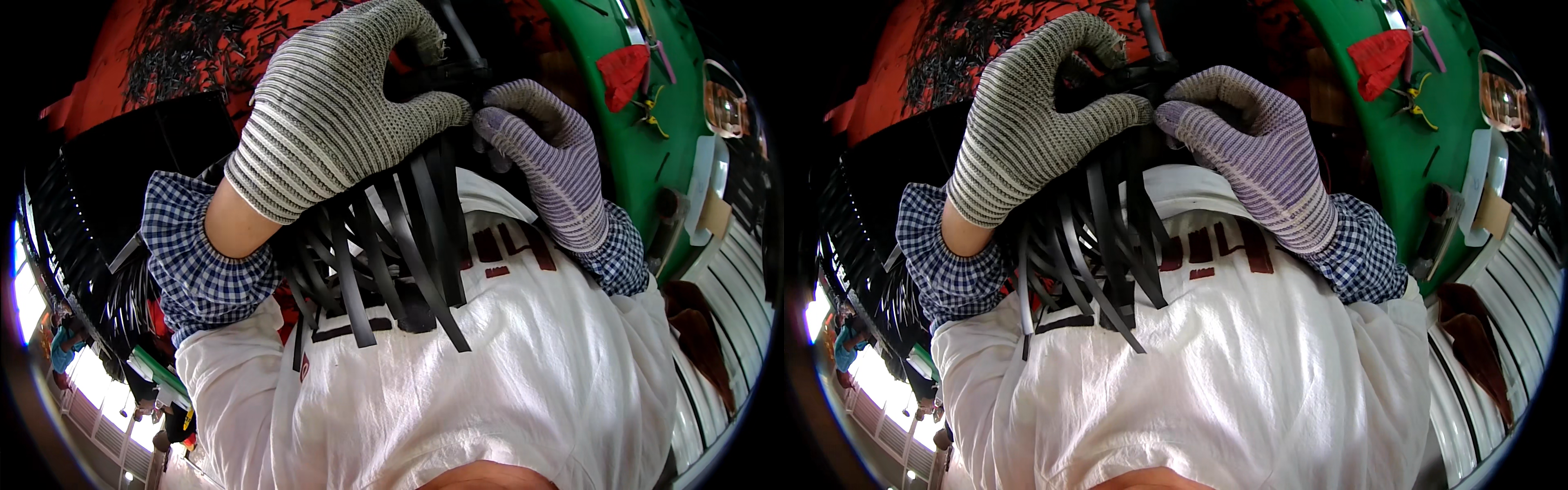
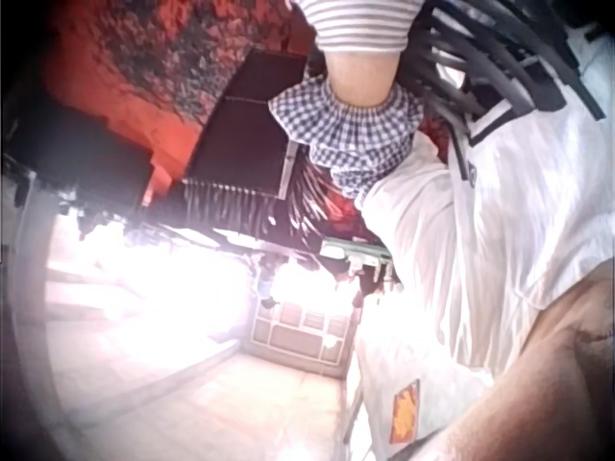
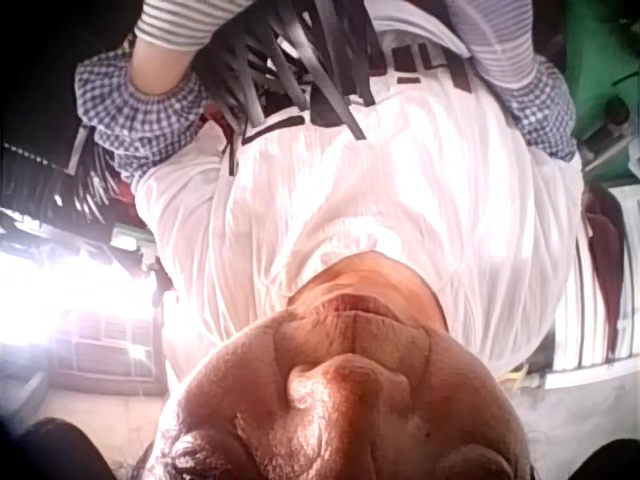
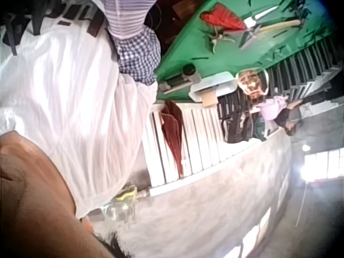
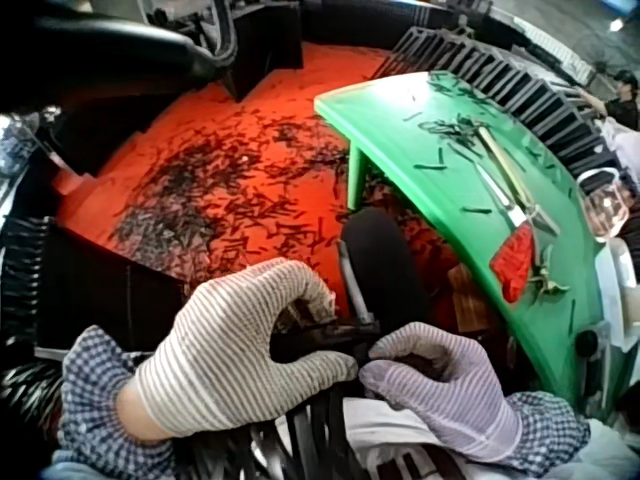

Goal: The person weaves black plastic strips through a wicker furniture frame by hand. They turn the frame over and use pliers to trim and secure the strips at the edges.

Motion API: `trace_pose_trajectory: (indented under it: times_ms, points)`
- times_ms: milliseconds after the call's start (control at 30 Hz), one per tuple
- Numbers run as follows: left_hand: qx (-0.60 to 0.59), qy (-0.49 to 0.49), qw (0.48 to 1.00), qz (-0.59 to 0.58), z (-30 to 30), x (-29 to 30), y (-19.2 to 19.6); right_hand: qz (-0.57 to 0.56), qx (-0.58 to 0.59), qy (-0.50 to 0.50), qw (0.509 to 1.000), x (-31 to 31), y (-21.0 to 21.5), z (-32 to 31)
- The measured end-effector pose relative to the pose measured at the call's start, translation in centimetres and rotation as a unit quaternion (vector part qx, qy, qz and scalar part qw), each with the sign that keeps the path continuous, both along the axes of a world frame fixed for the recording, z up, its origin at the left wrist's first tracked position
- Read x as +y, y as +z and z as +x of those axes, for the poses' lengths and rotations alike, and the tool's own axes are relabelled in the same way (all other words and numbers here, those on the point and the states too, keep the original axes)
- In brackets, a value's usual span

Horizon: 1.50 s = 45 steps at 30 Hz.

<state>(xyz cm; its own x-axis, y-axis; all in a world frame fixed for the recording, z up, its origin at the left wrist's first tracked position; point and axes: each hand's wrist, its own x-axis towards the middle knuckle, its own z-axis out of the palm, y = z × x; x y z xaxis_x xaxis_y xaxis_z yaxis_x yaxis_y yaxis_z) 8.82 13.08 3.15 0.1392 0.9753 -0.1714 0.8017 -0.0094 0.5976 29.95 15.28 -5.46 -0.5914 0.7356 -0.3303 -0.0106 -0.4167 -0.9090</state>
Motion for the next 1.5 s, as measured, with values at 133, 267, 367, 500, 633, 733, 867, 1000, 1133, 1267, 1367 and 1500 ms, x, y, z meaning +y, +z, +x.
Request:
trace_pose_trajectory:
  times_ms: [133, 267, 367, 500, 633, 733, 867, 1000, 1133, 1267, 1367, 1500]
  points:
    - [-0.034, 0.013, 0.999, -0.032, 0.7, -0.2, 0.4, 0.012, -0.025, 0.021, 0.999, 0.1, 0.0, 0.0]
    - [-0.080, 0.009, 0.996, -0.043, 0.1, -0.2, -0.6, 0.017, -0.033, 0.017, 0.999, 0.1, -0.2, -0.1]
    - [-0.167, 0.003, 0.985, -0.046, -0.4, 0.0, -1.6, -0.001, -0.036, 0.003, 0.999, 0.1, -0.2, -0.3]
    - [-0.072, -0.001, 0.997, 0.002, 0.4, -0.9, 0.1, -0.001, -0.020, -0.029, 0.999, -0.6, 0.0, -0.4]
    - [-0.093, -0.016, 0.994, 0.052, 0.3, -1.2, -0.5, 0.046, 0.012, -0.096, 0.994, -1.7, -1.0, -1.2]
    - [-0.184, -0.001, 0.983, 0.010, -0.9, -0.5, -2.5, 0.037, 0.012, -0.088, 0.995, -1.7, -1.6, -1.2]
    - [-0.106, -0.018, 0.993, 0.052, 0.1, -1.2, -0.5, 0.032, 0.001, -0.069, 0.997, -1.4, -1.0, -1.0]
    - [-0.117, -0.020, 0.992, 0.036, -0.9, -0.7, -2.2, -0.003, -0.020, -0.034, 0.999, -0.9, -0.1, -1.0]
    - [-0.182, -0.035, 0.982, 0.037, -1.6, -0.5, -3.5, -0.058, -0.006, -0.026, 0.998, -0.6, 0.3, -0.9]
    - [-0.155, -0.034, 0.986, 0.040, -1.1, -0.8, -2.2, -0.067, -0.012, -0.006, 0.998, -0.2, 0.5, -0.7]
    - [-0.129, -0.035, 0.990, 0.045, -0.6, -0.9, -1.1, -0.089, -0.003, -0.001, 0.996, -0.2, 0.7, -0.7]
    - [-0.114, -0.032, 0.992, 0.041, -0.3, -1.0, -0.6, -0.109, 0.025, -0.001, 0.994, -0.1, 0.5, -0.6]
